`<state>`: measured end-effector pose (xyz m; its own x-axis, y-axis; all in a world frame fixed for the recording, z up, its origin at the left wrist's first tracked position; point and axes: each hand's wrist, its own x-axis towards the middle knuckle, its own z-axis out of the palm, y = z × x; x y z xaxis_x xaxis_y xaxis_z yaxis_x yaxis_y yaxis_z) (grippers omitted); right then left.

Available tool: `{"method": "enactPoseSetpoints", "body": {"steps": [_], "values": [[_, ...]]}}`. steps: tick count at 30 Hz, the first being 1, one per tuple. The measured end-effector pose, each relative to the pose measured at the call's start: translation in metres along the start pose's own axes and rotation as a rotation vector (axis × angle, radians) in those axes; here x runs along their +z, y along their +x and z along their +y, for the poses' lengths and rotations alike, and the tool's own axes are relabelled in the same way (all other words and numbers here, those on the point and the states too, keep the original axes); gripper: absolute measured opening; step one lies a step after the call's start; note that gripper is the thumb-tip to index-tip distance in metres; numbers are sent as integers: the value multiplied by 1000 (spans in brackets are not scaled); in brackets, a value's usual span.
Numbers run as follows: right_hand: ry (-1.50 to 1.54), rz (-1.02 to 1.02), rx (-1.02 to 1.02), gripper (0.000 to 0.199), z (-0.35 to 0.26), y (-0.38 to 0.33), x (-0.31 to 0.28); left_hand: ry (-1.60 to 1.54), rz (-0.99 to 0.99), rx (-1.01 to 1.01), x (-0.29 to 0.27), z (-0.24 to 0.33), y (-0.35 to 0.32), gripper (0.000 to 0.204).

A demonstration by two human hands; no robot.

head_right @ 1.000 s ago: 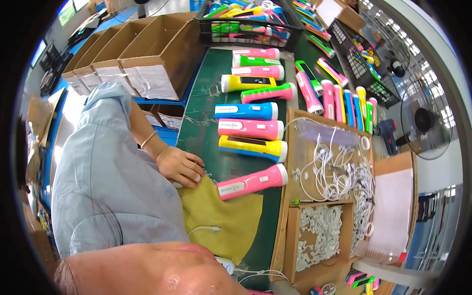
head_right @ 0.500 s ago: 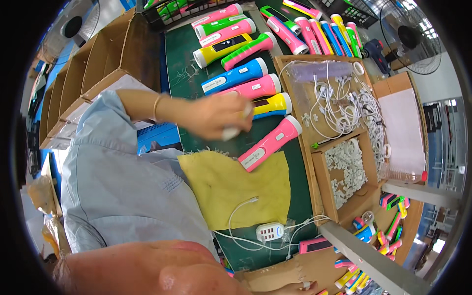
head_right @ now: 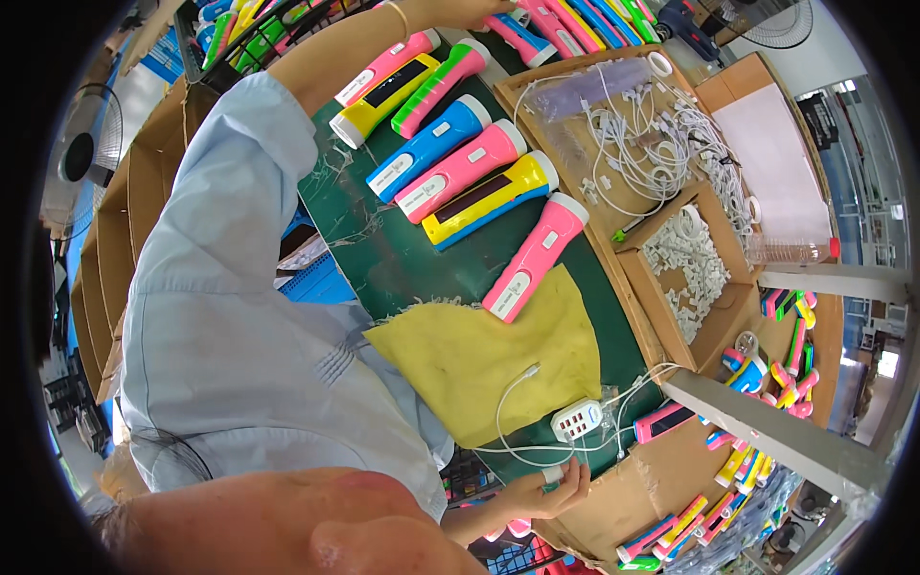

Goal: Testing the functionality of various colorful flashlights by turning them on and off at a workbench.

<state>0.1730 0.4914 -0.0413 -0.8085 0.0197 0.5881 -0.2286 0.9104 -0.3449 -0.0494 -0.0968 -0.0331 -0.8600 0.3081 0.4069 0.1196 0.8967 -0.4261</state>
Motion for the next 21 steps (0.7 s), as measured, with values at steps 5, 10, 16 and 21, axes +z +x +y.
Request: {"method": "enactPoseSetpoints", "body": {"steps": [5, 10, 16, 21], "values": [[120, 35, 27, 14, -7, -1, 9, -11, 323, -42, -100, 43, 0, 39], [96, 219, -208, 15, -52, 25, 20, -623, 422, -61, -155, 140, -20, 44], [988, -406, 81, 51, -76, 58, 45, -1840, -766, -149, -214, 274, -87, 53], [2012, -773, 297, 43, -38, 84, 29, -2735, -863, 10, -178, 304, -116, 81]]}}
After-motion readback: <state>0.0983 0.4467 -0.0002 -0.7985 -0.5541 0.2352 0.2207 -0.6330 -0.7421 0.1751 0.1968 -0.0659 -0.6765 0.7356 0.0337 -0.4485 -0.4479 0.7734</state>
